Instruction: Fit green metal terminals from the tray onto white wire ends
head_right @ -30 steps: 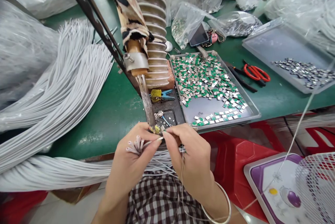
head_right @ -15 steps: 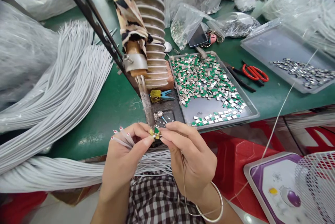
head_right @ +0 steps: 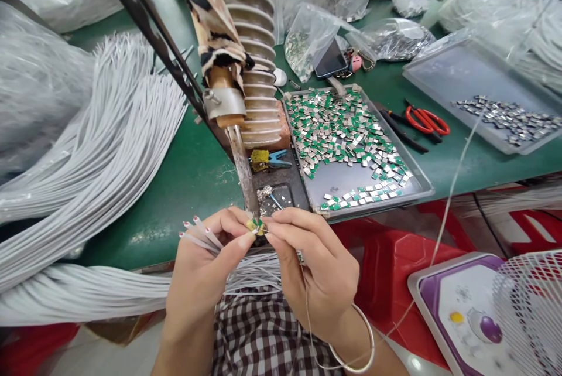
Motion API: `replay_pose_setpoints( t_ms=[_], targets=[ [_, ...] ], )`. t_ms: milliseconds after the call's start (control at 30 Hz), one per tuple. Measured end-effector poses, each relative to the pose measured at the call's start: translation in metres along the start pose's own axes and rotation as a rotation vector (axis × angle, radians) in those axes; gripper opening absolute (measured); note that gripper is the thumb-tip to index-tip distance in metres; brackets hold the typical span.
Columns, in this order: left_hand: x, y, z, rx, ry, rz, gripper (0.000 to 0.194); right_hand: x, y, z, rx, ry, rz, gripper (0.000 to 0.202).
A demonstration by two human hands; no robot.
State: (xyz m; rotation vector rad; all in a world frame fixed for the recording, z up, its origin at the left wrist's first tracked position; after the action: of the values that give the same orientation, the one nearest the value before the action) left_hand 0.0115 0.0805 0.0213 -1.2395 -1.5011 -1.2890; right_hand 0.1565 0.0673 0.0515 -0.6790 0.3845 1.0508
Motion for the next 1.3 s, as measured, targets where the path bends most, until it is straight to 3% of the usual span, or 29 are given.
replay_pose_setpoints(
  t_ms=[233,300,433,600,767,933,1067,1200,1300],
  targets=[
    [-0.004,0.001,-0.002,0.001,-0.009,0.109,0.018,0.004,-0.009,-0.01,0.014,0.046,0.109,0.033],
    [-0.005,0.006,-0.003,-0.035,0.009,0.19,0.018,-0.001,-0.01,-0.009,-0.05,0.007,0.057,0.03],
    [-0.009,0.02,-0.008,-0.205,0.062,0.388,0.015,-0.011,-0.002,-0.003,-0.281,-0.066,-0.005,0.023],
    [-0.011,0.02,-0.02,-0.386,0.12,0.403,0.016,-0.006,-0.002,-0.001,-0.314,0.045,0.172,0.021],
    [-0.007,0.014,-0.027,-0.261,0.239,0.509,0.02,-0.003,-0.009,-0.002,-0.299,0.134,0.222,0.021],
    [-0.009,0.014,-0.023,-0.198,0.167,0.453,0.021,0.002,-0.008,0.0,-0.391,0.191,0.384,0.029],
    [-0.006,0.01,-0.018,-0.153,0.188,0.382,0.017,0.009,-0.004,0.0,-0.403,0.286,0.508,0.024],
    [-0.008,0.006,-0.017,-0.11,0.195,0.386,0.012,0.012,-0.004,0.0,-0.484,0.389,0.41,0.019],
    [-0.011,0.002,-0.018,-0.087,0.167,0.358,0.013,0.022,-0.008,0.011,-0.503,0.31,0.205,0.018]
  ],
)
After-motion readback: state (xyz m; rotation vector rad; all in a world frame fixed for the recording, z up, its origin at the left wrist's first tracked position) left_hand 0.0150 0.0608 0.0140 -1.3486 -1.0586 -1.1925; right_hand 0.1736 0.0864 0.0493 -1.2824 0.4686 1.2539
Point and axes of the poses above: each hand's wrist, its own z-axis towards the middle knuckle, its own y-axis out of the palm, x = y × z, the point moved 6 cm from there along z, towards the middle knuckle, and after that the axes turned 8 degrees about -y, right-handed, at the moved point
